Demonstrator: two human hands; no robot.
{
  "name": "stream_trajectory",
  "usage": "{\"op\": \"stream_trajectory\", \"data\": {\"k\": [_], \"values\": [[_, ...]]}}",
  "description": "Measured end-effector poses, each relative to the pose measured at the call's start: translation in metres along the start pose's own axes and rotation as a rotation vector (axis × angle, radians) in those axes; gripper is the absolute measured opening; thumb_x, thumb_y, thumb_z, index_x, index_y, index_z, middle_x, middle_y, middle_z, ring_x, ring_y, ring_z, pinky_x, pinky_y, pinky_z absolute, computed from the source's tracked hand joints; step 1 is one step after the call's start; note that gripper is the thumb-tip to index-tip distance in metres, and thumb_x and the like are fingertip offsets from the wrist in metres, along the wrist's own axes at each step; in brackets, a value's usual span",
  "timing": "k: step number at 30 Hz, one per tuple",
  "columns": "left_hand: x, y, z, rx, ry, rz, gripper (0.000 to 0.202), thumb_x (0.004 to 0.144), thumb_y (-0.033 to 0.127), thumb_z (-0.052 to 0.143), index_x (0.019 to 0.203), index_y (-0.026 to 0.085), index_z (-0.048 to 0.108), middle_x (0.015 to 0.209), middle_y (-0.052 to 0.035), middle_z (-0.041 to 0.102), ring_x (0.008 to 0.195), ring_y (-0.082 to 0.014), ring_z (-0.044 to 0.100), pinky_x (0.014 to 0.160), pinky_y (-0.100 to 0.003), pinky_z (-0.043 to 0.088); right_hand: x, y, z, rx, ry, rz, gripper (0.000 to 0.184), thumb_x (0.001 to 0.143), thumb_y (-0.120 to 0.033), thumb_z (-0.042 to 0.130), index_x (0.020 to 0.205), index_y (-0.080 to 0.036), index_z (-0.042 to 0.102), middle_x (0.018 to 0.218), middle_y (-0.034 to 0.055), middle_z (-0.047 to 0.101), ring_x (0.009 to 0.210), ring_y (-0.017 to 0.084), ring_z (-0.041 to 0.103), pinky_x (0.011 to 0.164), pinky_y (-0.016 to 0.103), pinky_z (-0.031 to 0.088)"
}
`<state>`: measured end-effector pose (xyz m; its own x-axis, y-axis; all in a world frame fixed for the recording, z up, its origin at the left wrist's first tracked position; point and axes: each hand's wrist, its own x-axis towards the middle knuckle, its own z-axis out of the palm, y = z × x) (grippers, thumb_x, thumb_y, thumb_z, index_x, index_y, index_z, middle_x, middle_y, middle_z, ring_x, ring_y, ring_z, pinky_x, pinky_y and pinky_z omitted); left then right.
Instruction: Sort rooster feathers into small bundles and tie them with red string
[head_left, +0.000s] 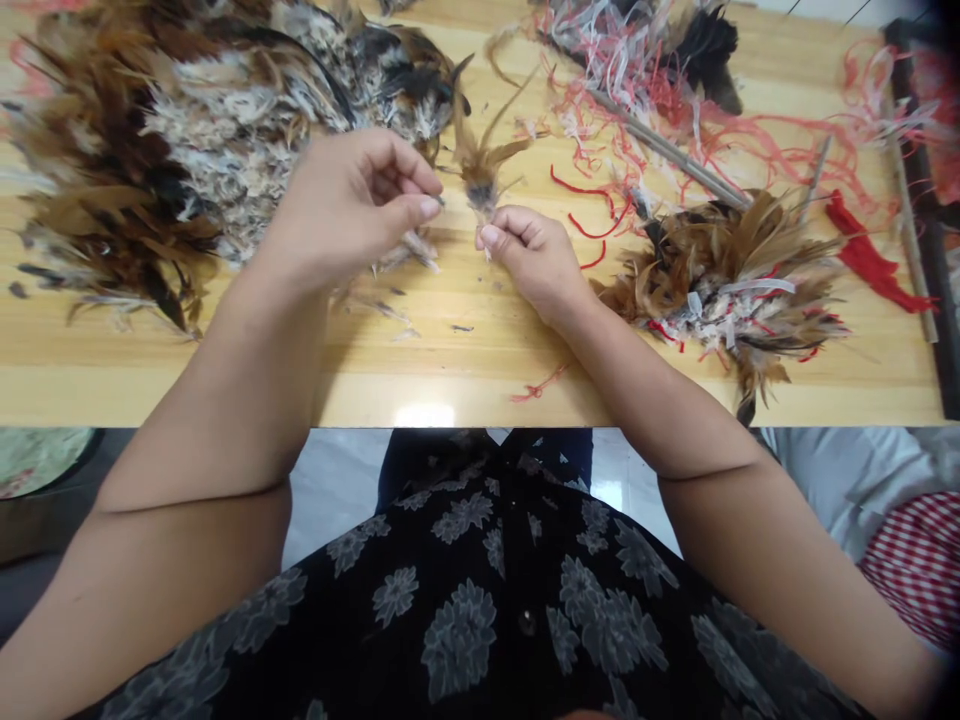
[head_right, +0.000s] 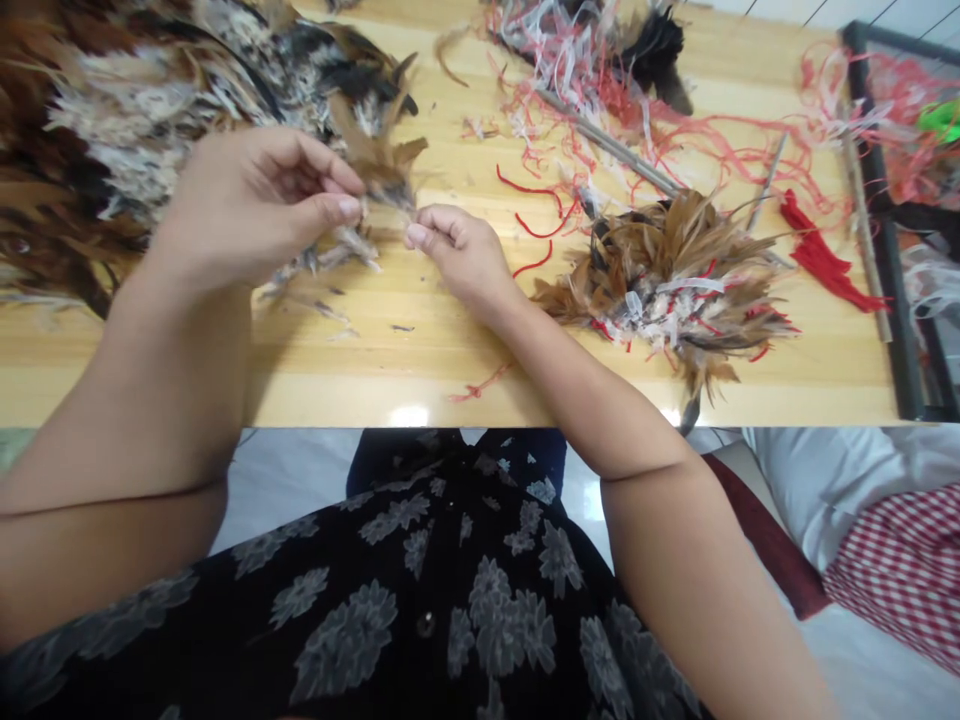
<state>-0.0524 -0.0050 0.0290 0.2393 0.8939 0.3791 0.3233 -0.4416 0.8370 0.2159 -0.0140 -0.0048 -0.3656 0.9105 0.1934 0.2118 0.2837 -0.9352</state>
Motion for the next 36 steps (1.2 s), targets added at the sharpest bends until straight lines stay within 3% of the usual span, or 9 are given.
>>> {"op": "stream_trajectory", "data": {"k": [1, 3, 8, 13, 17, 21, 26, 29, 36], "values": [[-0.002, 0.003, -0.010, 0.118, -0.018, -0.006, 0.024, 0.088, 0.035, 0.102, 0.107, 0.021, 0.096, 0.084, -0.0020, 0.079, 0.069, -0.0173, 0.067, 0.068, -0.028, 0.054, 0.000, 0.001, 0.000, 0.007, 0.005, 0.004, 0.060, 0.122, -0.074, 0.081, 0.093, -0.022, 0.075, 0.090, 0.0000, 0.068, 0.099, 0.019, 0.068, 0.105, 0.037, 0.063], [-0.006, 0.005, -0.024, 0.336, -0.125, 0.002, 0.026, 0.087, 0.022, 0.093, 0.112, 0.023, 0.101, 0.085, -0.0002, 0.080, 0.070, -0.0182, 0.068, 0.076, -0.031, 0.060, 0.000, 0.004, -0.001, 0.016, 0.011, 0.014, 0.056, 0.122, -0.070, 0.082, 0.095, -0.021, 0.076, 0.090, -0.0007, 0.066, 0.095, 0.018, 0.064, 0.101, 0.035, 0.062], [-0.009, -0.003, -0.029, 0.704, -0.319, 0.112, 0.042, 0.084, 0.015, 0.086, 0.119, 0.031, 0.104, 0.099, -0.0027, 0.084, 0.103, -0.0310, 0.078, 0.104, -0.043, 0.068, -0.001, 0.005, -0.002, 0.025, 0.021, 0.032, 0.051, 0.126, -0.064, 0.081, 0.099, -0.021, 0.078, 0.094, -0.0004, 0.069, 0.098, 0.017, 0.067, 0.102, 0.034, 0.062], [-0.010, 0.002, -0.022, 0.817, -0.305, 0.055, 0.026, 0.101, 0.022, 0.075, 0.111, 0.027, 0.098, 0.113, -0.0110, 0.085, 0.118, -0.0378, 0.080, 0.123, -0.055, 0.065, -0.002, 0.002, -0.001, 0.024, 0.017, 0.047, 0.054, 0.122, -0.068, 0.084, 0.097, -0.021, 0.078, 0.095, 0.0005, 0.073, 0.100, 0.019, 0.069, 0.103, 0.034, 0.062], [-0.011, 0.023, -0.017, 0.748, -0.284, 0.021, 0.032, 0.111, 0.032, 0.064, 0.122, 0.022, 0.092, 0.128, -0.0133, 0.087, 0.131, -0.0379, 0.082, 0.135, -0.056, 0.058, -0.002, 0.003, -0.001, 0.028, 0.014, 0.058, 0.060, 0.119, -0.076, 0.084, 0.098, -0.021, 0.080, 0.094, 0.0011, 0.074, 0.098, 0.019, 0.068, 0.096, 0.034, 0.060], [-0.012, 0.028, -0.012, 0.683, -0.240, -0.044, 0.037, 0.110, 0.037, 0.063, 0.132, 0.020, 0.088, 0.118, -0.0072, 0.086, 0.122, -0.0337, 0.083, 0.123, -0.047, 0.060, -0.001, 0.007, 0.000, 0.020, 0.040, 0.068, 0.063, 0.117, -0.081, 0.085, 0.097, -0.021, 0.081, 0.093, 0.0013, 0.075, 0.098, 0.020, 0.070, 0.096, 0.034, 0.061], [-0.010, 0.014, -0.010, 0.604, -0.201, 0.132, 0.033, 0.097, 0.029, 0.070, 0.120, 0.022, 0.092, 0.109, -0.0079, 0.088, 0.108, -0.0323, 0.082, 0.109, -0.042, 0.062, 0.001, 0.013, 0.001, -0.018, 0.085, 0.074, 0.062, 0.120, -0.079, 0.081, 0.100, -0.020, 0.083, 0.091, -0.0001, 0.076, 0.095, 0.020, 0.072, 0.101, 0.037, 0.068], [-0.008, 0.012, -0.010, 0.579, -0.180, 0.215, 0.031, 0.094, 0.029, 0.072, 0.116, 0.024, 0.093, 0.102, -0.0067, 0.085, 0.101, -0.0314, 0.079, 0.105, -0.042, 0.062, 0.000, 0.012, 0.002, -0.039, 0.096, 0.097, 0.060, 0.120, -0.078, 0.082, 0.102, -0.020, 0.084, 0.091, -0.0006, 0.076, 0.094, 0.020, 0.072, 0.103, 0.039, 0.071], [-0.008, 0.023, -0.004, 0.594, -0.206, 0.201, 0.017, 0.093, 0.031, 0.071, 0.103, 0.029, 0.084, 0.094, -0.0081, 0.075, 0.092, -0.0349, 0.071, 0.092, -0.047, 0.056, -0.001, 0.008, 0.002, -0.089, 0.100, 0.083, 0.054, 0.116, -0.073, 0.089, 0.097, -0.022, 0.082, 0.095, 0.0020, 0.078, 0.107, 0.023, 0.077, 0.112, 0.041, 0.068]]}}
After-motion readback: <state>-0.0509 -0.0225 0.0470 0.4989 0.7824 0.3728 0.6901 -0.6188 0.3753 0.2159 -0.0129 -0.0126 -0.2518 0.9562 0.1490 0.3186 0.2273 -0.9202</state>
